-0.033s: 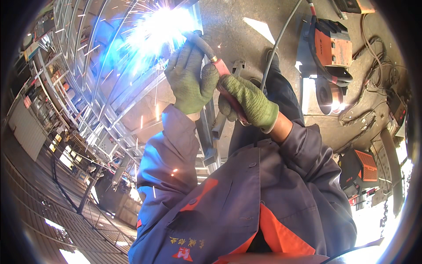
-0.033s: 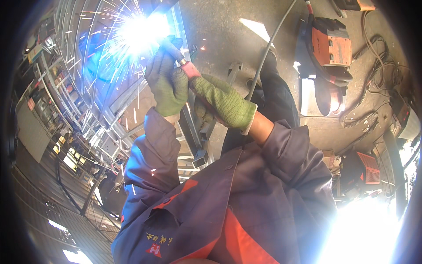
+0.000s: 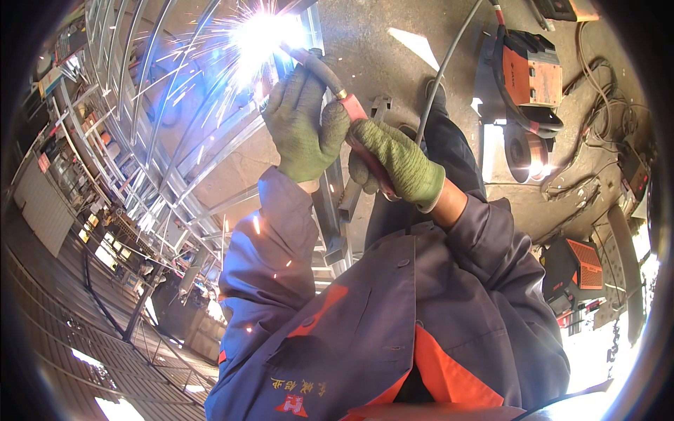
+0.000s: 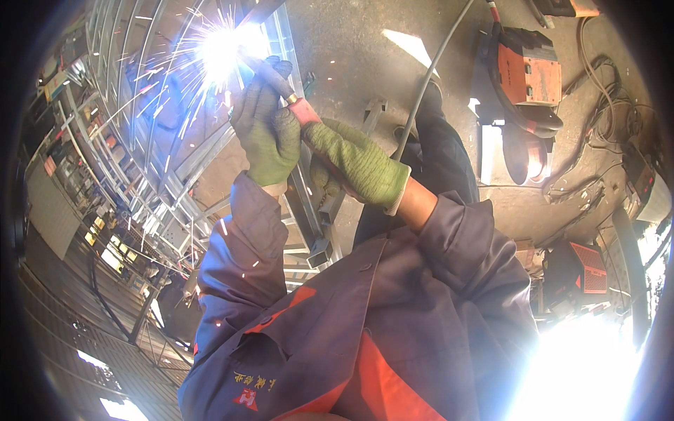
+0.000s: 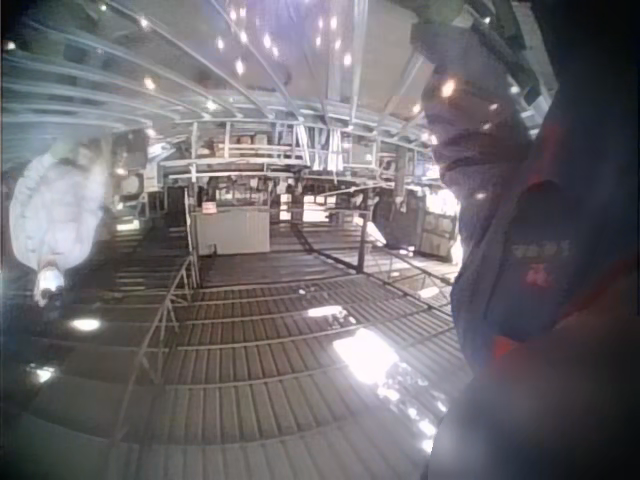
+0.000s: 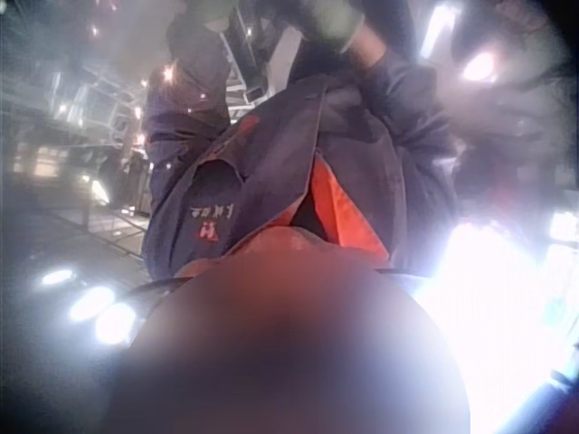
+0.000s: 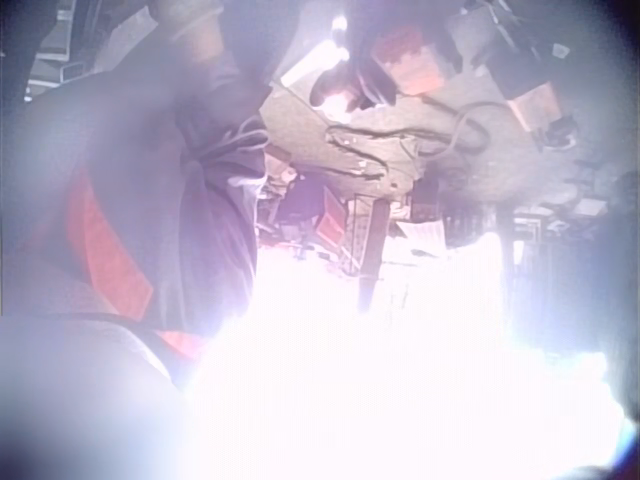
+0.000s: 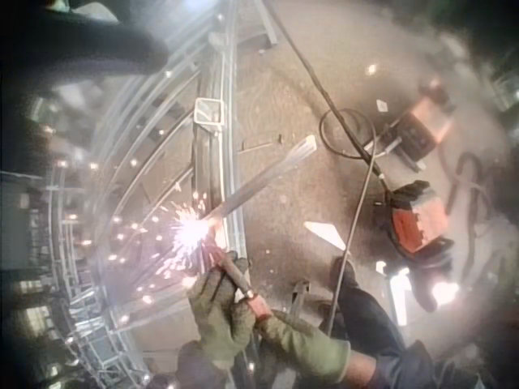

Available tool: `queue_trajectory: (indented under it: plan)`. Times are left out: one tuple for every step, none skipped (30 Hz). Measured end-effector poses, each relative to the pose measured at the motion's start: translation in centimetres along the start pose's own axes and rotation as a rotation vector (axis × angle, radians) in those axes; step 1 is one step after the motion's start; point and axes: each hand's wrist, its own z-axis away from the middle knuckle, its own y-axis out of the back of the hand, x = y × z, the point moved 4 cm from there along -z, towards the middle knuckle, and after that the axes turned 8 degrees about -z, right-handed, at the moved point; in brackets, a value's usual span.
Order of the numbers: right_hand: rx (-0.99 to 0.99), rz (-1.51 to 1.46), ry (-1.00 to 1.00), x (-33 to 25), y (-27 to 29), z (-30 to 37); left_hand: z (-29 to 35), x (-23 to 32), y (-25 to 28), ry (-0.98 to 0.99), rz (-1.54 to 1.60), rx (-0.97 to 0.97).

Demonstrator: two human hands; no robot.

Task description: The person welds multiple joints on a large metal frame using a handheld welding torch. They move around the frame to access different joints, creating bright sparks and molten metal at each weld point. The person occasionally pauses to reposition the torch or adjust their stance.

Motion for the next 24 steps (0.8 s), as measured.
queue_trajectory:
  plan:
    - [-0.009,0.054,0.089,0.1,-0.1,-0.2,0.1,0.0,0.0,0.001,-0.008,0.002]
    - [-0.020,0.130,0.236,0.0,-0.4,-0.5,0.2,0.0,0.0,-0.001,-0.015,-0.005]
    - [0.012,0.162,0.299,0.2,-0.3,-0.7,0.2,0.0,-0.1,0.008,-0.013,-0.029]
    - [-0.028,0.215,0.454,-0.1,-0.5,-0.6,0.3,0.0,-0.1,0.019,0.003,-0.044]
    - [-0.016,0.196,0.466,0.1,-0.5,-0.6,0.3,0.1,0.0,0.017,-0.019,-0.038]
    - [-0.045,0.226,0.517,-0.1,-0.3,-0.4,0.3,0.2,0.0,0.023,-0.036,-0.060]
    - [-0.024,0.162,0.430,0.3,0.1,-0.6,0.2,0.3,0.2,0.017,-0.031,-0.059]
    - [0.006,0.091,0.191,0.9,1.1,-0.4,0.1,0.4,0.3,0.031,-0.026,-0.014]
    - [-0.024,0.073,0.135,1.2,1.3,-0.6,0.1,0.5,0.3,0.056,-0.015,-0.073]
    - [-0.040,0.211,0.160,1.0,1.7,-0.4,0.1,0.5,0.3,0.081,-0.004,-0.132]
    - [-0.115,0.402,0.366,0.4,1.4,-0.6,0.1,0.6,0.3,0.105,0.007,-0.191]
    - [-0.146,0.616,0.537,0.0,1.2,-0.3,0.0,0.8,0.5,0.076,-0.052,-0.145]
    - [-0.182,0.656,0.668,-0.3,1.0,0.0,-0.1,0.8,0.5,0.065,-0.032,-0.139]
    - [-0.173,0.720,0.764,-0.5,0.9,0.3,-0.2,0.8,0.5,0.054,-0.011,-0.133]
    - [-0.144,0.659,0.701,-0.3,1.0,0.1,-0.3,0.7,0.3,0.042,0.009,-0.126]
    - [-0.112,0.596,0.641,-0.3,1.0,0.1,-0.1,0.7,0.4,0.038,-0.013,-0.114]
    - [-0.060,0.406,0.420,0.3,1.4,-0.1,0.0,0.6,0.3,0.038,-0.018,-0.091]
    - [-0.009,0.216,0.198,1.0,1.5,-0.2,0.0,0.5,0.2,0.039,-0.024,-0.068]
    - [-0.015,0.091,0.123,1.2,1.3,-0.3,0.1,0.5,0.0,0.039,-0.029,-0.044]
    - [0.027,0.114,0.130,1.0,1.2,-0.4,0.1,0.3,0.0,-0.018,-0.065,-0.060]
    - [0.015,0.200,0.282,0.3,0.8,-0.6,0.2,0.3,-0.1,-0.011,-0.067,-0.035]
    - [0.002,0.286,0.433,-0.3,0.4,-0.7,0.3,0.1,-0.2,0.023,-0.049,-0.075]
    - [-0.010,0.372,0.585,-0.9,0.1,-0.8,0.5,0.0,-0.3,0.056,-0.032,-0.115]
    - [-0.024,0.481,0.774,-1.5,-0.3,-0.5,0.5,0.0,-0.4,0.054,-0.019,-0.105]
